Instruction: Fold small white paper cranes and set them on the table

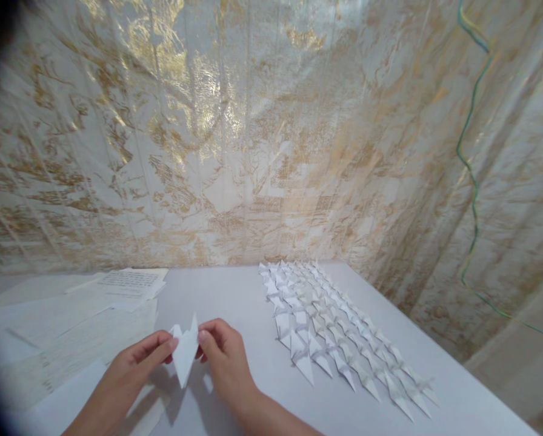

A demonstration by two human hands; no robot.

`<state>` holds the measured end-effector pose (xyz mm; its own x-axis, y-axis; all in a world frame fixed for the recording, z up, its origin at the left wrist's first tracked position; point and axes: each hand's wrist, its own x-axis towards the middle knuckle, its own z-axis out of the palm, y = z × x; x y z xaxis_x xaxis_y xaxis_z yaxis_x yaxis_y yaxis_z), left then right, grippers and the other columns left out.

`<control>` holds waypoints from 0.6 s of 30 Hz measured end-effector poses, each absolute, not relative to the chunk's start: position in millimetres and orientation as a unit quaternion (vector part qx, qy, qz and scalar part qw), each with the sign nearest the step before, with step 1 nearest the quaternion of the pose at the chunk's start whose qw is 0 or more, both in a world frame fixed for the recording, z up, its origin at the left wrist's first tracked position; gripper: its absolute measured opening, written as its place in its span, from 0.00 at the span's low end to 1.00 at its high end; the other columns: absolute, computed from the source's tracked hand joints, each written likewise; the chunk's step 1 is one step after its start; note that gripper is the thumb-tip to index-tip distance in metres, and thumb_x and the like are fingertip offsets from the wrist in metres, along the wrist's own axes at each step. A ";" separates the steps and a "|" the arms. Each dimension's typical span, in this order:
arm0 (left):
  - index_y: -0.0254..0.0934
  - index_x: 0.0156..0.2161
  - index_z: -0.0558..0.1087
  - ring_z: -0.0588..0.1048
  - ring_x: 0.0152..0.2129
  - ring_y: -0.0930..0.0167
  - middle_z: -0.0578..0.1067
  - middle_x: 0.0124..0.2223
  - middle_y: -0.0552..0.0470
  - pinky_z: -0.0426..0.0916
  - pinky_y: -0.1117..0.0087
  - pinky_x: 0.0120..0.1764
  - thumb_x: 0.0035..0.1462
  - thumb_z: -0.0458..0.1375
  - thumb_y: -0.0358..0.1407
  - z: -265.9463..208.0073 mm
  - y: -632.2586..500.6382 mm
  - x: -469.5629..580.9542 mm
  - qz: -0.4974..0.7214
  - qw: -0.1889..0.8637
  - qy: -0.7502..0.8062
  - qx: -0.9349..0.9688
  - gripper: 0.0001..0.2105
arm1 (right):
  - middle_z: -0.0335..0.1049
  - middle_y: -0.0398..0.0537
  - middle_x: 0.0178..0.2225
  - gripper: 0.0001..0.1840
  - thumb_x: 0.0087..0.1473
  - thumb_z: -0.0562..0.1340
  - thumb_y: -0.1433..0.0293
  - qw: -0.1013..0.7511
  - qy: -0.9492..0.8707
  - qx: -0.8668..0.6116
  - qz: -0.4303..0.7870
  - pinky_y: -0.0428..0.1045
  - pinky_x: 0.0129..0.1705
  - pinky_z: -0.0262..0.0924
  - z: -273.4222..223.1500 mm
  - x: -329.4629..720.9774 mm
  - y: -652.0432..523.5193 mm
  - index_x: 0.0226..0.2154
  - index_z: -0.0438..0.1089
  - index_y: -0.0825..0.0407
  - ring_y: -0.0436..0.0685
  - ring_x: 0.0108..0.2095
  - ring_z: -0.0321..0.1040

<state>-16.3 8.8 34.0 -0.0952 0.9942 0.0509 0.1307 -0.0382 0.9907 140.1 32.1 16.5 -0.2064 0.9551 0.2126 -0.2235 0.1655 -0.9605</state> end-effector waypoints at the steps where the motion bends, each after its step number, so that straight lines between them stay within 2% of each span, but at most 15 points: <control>1: 0.41 0.22 0.71 0.70 0.23 0.68 0.69 0.22 0.58 0.63 0.70 0.30 0.52 0.59 0.52 34.5 8.4 -17.0 0.499 0.438 0.547 0.510 0.18 | 0.69 0.43 0.26 0.14 0.54 0.63 0.59 0.541 -0.552 -0.317 0.549 0.48 0.32 0.57 16.0 140.9 31.9 0.37 0.71 0.52 0.53 0.26 0.64; 3: 0.41 0.23 0.71 0.71 0.25 0.67 0.70 0.23 0.57 0.63 0.70 0.31 0.53 0.59 0.51 35.0 8.0 -18.5 0.491 0.459 0.553 0.491 0.17 | 0.71 0.44 0.31 0.14 0.54 0.62 0.64 0.547 -0.575 -0.298 0.530 0.48 0.35 0.59 15.7 142.7 31.5 0.44 0.70 0.49 0.54 0.31 0.67; 4: 0.41 0.23 0.71 0.71 0.26 0.67 0.70 0.24 0.58 0.62 0.71 0.32 0.52 0.59 0.51 35.1 8.0 -19.1 0.489 0.471 0.555 0.480 0.17 | 0.71 0.44 0.33 0.13 0.53 0.62 0.67 0.546 -0.594 -0.295 0.512 0.48 0.37 0.59 16.1 143.8 31.4 0.43 0.71 0.48 0.55 0.33 0.68; 8: 0.41 0.23 0.69 0.69 0.25 0.68 0.70 0.24 0.58 0.61 0.71 0.31 0.50 0.60 0.52 36.0 9.0 -20.3 0.491 0.482 0.556 0.466 0.17 | 0.71 0.47 0.38 0.08 0.49 0.59 0.74 0.532 -0.659 -0.295 0.443 0.48 0.40 0.59 19.8 146.6 31.9 0.32 0.74 0.49 0.56 0.39 0.68; 12: 0.41 0.21 0.69 0.68 0.25 0.68 0.68 0.23 0.58 0.61 0.70 0.32 0.49 0.60 0.52 37.3 8.6 -19.4 0.487 0.465 0.561 0.482 0.17 | 0.70 0.48 0.40 0.07 0.45 0.62 0.74 0.529 -0.637 -0.309 0.469 0.47 0.36 0.59 22.5 145.6 31.2 0.31 0.74 0.49 0.55 0.36 0.67; 16: 0.41 0.23 0.71 0.68 0.25 0.68 0.70 0.24 0.57 0.60 0.70 0.31 0.51 0.59 0.53 36.5 7.5 -18.8 0.472 0.475 0.559 0.490 0.18 | 0.72 0.48 0.37 0.02 0.48 0.65 0.70 0.526 -0.603 -0.335 0.497 0.48 0.37 0.57 22.0 145.3 31.1 0.28 0.74 0.50 0.57 0.37 0.67; 18: 0.40 0.24 0.71 0.68 0.26 0.68 0.71 0.24 0.57 0.59 0.71 0.31 0.51 0.60 0.52 35.6 8.1 -19.5 0.475 0.487 0.555 0.478 0.17 | 0.72 0.48 0.36 0.05 0.50 0.64 0.68 0.532 -0.597 -0.322 0.508 0.49 0.38 0.57 21.7 146.6 32.0 0.29 0.76 0.50 0.57 0.37 0.67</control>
